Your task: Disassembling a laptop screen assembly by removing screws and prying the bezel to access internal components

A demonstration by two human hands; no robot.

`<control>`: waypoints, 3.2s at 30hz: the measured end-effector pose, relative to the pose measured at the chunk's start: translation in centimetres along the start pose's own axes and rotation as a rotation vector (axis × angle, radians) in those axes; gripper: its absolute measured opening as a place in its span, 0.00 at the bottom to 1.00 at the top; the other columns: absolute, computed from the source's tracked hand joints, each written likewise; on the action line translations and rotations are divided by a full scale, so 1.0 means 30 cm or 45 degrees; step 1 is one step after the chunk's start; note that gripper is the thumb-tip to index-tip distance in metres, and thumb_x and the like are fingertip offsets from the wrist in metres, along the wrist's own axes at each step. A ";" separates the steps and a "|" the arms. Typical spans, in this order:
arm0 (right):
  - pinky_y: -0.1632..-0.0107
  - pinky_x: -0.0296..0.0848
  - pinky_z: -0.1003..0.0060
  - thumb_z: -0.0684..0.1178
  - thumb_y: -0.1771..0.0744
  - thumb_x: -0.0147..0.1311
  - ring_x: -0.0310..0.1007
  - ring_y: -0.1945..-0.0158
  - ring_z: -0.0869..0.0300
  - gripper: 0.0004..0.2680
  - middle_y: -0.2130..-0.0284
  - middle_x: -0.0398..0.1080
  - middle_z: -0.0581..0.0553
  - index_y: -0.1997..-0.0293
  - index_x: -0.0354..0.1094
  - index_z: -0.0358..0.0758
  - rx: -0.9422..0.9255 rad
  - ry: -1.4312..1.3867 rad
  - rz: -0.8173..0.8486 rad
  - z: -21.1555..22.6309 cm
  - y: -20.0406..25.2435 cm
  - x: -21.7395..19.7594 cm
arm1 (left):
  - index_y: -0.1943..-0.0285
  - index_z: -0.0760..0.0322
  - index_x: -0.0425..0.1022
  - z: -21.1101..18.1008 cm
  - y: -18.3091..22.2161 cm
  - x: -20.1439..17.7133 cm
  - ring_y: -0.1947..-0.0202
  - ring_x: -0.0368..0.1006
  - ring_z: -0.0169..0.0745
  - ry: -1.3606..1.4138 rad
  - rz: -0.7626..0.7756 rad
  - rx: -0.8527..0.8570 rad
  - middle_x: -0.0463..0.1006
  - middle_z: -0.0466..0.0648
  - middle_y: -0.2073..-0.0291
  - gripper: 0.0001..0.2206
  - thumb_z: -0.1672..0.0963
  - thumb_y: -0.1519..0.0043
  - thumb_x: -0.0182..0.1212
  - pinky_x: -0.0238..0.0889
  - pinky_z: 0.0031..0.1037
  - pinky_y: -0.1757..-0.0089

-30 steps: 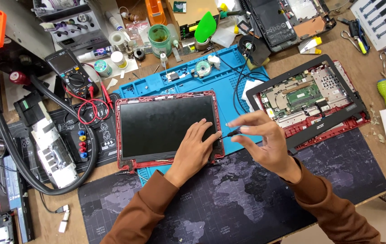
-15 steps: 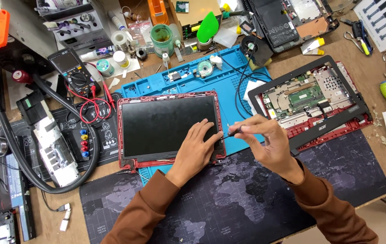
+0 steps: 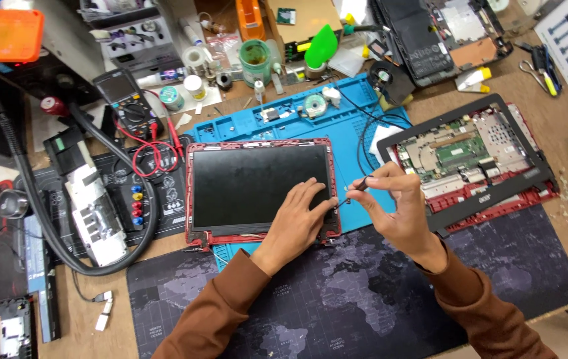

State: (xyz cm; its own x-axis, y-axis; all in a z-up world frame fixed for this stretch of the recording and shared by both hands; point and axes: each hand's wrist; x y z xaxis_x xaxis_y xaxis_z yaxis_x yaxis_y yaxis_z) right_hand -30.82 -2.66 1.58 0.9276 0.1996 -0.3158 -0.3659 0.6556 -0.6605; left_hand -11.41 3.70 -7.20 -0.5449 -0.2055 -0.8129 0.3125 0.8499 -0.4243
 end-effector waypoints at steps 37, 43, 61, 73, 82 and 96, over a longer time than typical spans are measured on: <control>0.51 0.81 0.49 0.35 0.28 0.49 0.80 0.55 0.43 0.03 0.62 0.71 0.34 0.50 0.65 0.29 0.010 -0.081 0.269 -0.113 -0.460 0.493 | 0.56 0.56 0.82 0.720 -0.024 -0.278 0.56 0.66 0.54 -0.445 -0.087 -0.472 0.70 0.51 0.57 0.08 0.59 0.38 0.56 0.58 0.41 0.55; 0.50 0.80 0.47 0.36 0.28 0.50 0.80 0.56 0.41 0.03 0.63 0.70 0.33 0.50 0.64 0.29 0.042 -0.138 0.237 -0.128 -0.457 0.507 | 0.56 0.57 0.82 0.717 -0.026 -0.262 0.56 0.65 0.54 -0.451 -0.081 -0.457 0.69 0.51 0.56 0.09 0.60 0.38 0.56 0.57 0.41 0.55; 0.52 0.82 0.49 0.39 0.27 0.46 0.80 0.56 0.44 0.03 0.60 0.72 0.30 0.50 0.61 0.28 0.117 -0.263 0.089 -0.195 -0.448 0.537 | 0.58 0.64 0.81 0.688 -0.038 -0.262 0.56 0.64 0.51 -0.505 -0.132 -0.396 0.70 0.52 0.57 0.07 0.62 0.41 0.59 0.54 0.38 0.56; 0.52 0.82 0.50 0.40 0.26 0.46 0.79 0.54 0.43 0.04 0.60 0.72 0.31 0.50 0.59 0.29 0.086 -0.158 0.008 -0.197 -0.448 0.522 | 0.54 0.64 0.81 0.683 -0.026 -0.240 0.54 0.65 0.51 -0.500 -0.142 -0.434 0.70 0.51 0.55 0.08 0.62 0.40 0.60 0.56 0.39 0.53; 0.53 0.81 0.47 0.38 0.27 0.46 0.79 0.56 0.39 0.03 0.61 0.71 0.32 0.50 0.61 0.29 -0.010 -0.004 0.063 -0.166 -0.422 0.525 | 0.54 0.67 0.80 0.657 -0.029 -0.238 0.52 0.65 0.54 -0.524 -0.168 -0.446 0.71 0.55 0.54 0.08 0.62 0.42 0.63 0.57 0.42 0.52; 0.48 0.81 0.50 0.41 0.26 0.45 0.79 0.53 0.44 0.03 0.56 0.71 0.34 0.48 0.58 0.33 0.139 -0.221 -0.099 -0.158 -0.332 0.422 | 0.36 0.58 0.73 0.553 -0.006 -0.327 0.51 0.72 0.55 -0.065 -0.283 -0.545 0.74 0.51 0.56 0.18 0.58 0.36 0.63 0.61 0.41 0.52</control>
State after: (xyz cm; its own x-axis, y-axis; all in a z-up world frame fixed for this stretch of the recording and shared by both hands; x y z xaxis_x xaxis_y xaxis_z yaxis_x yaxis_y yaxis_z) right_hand -15.78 -10.12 0.92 0.9553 0.2611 -0.1384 -0.2908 0.7471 -0.5977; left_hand 6.78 -2.48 -5.76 -0.5197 -0.4190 -0.7445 -0.1611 0.9039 -0.3962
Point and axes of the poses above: each hand's wrist, its own y-axis away from the middle knuckle, its own x-axis out of the palm, z = x × y
